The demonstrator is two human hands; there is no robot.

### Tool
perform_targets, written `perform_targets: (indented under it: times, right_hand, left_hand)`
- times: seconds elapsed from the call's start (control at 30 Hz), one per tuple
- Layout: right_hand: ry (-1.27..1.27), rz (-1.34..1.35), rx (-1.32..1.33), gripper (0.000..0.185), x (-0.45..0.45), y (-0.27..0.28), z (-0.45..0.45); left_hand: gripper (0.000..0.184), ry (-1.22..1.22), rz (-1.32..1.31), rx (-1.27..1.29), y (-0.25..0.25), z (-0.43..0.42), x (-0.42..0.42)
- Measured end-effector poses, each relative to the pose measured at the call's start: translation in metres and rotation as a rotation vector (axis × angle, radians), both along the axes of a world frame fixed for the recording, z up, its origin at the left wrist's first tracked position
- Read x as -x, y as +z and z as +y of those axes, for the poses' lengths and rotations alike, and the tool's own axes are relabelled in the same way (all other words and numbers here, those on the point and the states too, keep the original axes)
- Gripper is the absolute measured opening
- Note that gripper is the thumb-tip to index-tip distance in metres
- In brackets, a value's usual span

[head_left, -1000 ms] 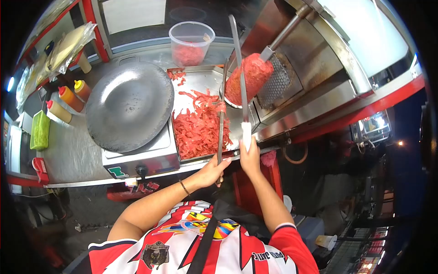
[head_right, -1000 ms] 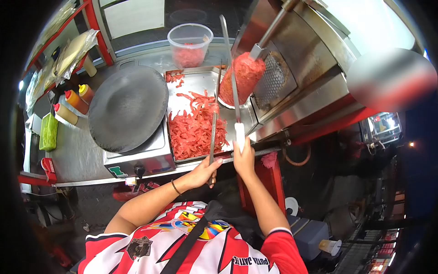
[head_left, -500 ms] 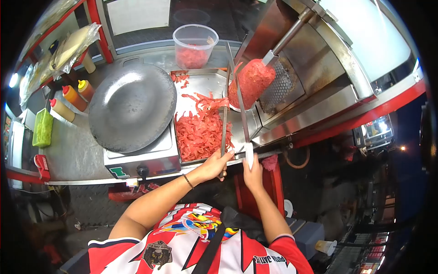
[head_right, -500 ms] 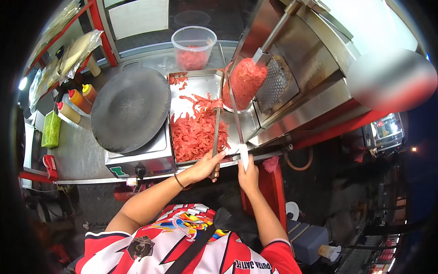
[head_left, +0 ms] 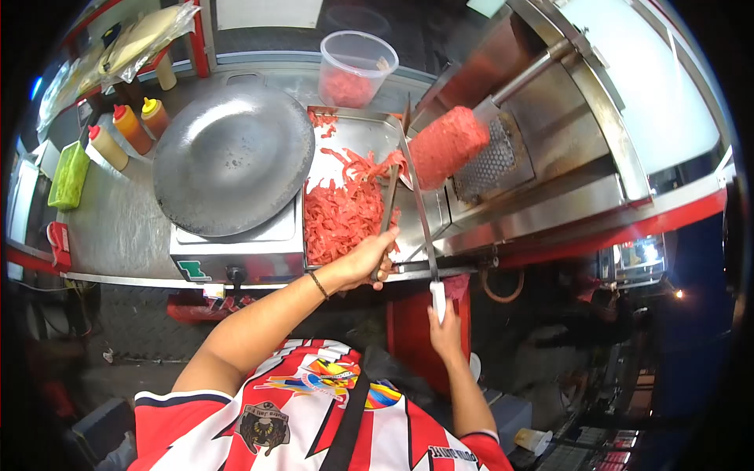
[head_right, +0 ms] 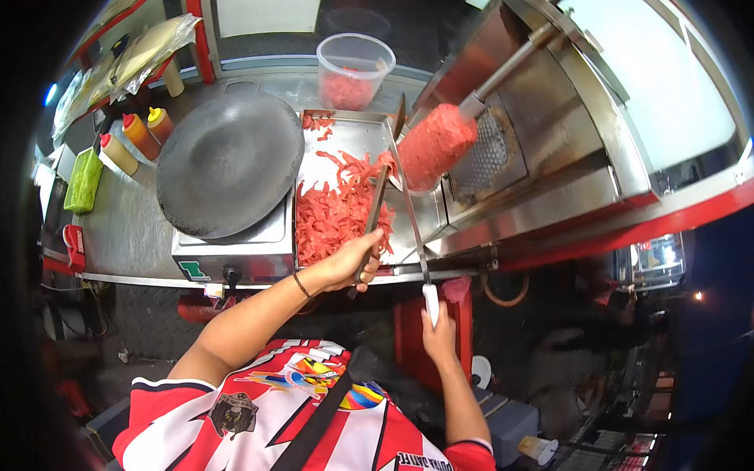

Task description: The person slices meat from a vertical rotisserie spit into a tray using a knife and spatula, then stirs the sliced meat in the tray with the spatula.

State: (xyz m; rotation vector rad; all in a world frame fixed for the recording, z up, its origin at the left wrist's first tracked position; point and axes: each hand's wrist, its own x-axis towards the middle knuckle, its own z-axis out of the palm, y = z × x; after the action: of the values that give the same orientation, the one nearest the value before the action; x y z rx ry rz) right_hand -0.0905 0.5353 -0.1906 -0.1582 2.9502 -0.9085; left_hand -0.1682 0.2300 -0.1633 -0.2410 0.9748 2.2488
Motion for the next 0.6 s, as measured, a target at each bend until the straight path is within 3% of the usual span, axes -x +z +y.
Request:
perform_targets:
  times: [0.1,0.23,0.3,0.5,0.6]
  right_hand:
    - [0.009,0.015,-0.057,0.022,0.033,0.033,-0.025]
    - [0.001,-0.091,-0.084,0.025,-0.016,0.050,0.037]
    - [0.055,-0.093,-0.054,0.026,-0.047,0.065,0.079]
    - [-0.046,-0.303,-0.203,0.025,-0.028,0.156,0.054]
    - [0.019,-0.196,-0.237,0.025,-0.035,0.176,0.071]
  left_hand:
    - [0.048,-0.006,-0.109,-0.184,0.008,-0.005,0.000]
    - [0.049,-0.086,-0.143,-0.633,-0.008,-0.030,0.006]
    - [0.050,-0.097,-0.156,-0.609,-0.010,-0.041,0.003]
    - [0.050,-0.127,-0.163,-0.453,-0.006,-0.047,-0.008]
    - [0.048,-0.133,-0.166,-0.301,-0.003,-0.053,-0.017]
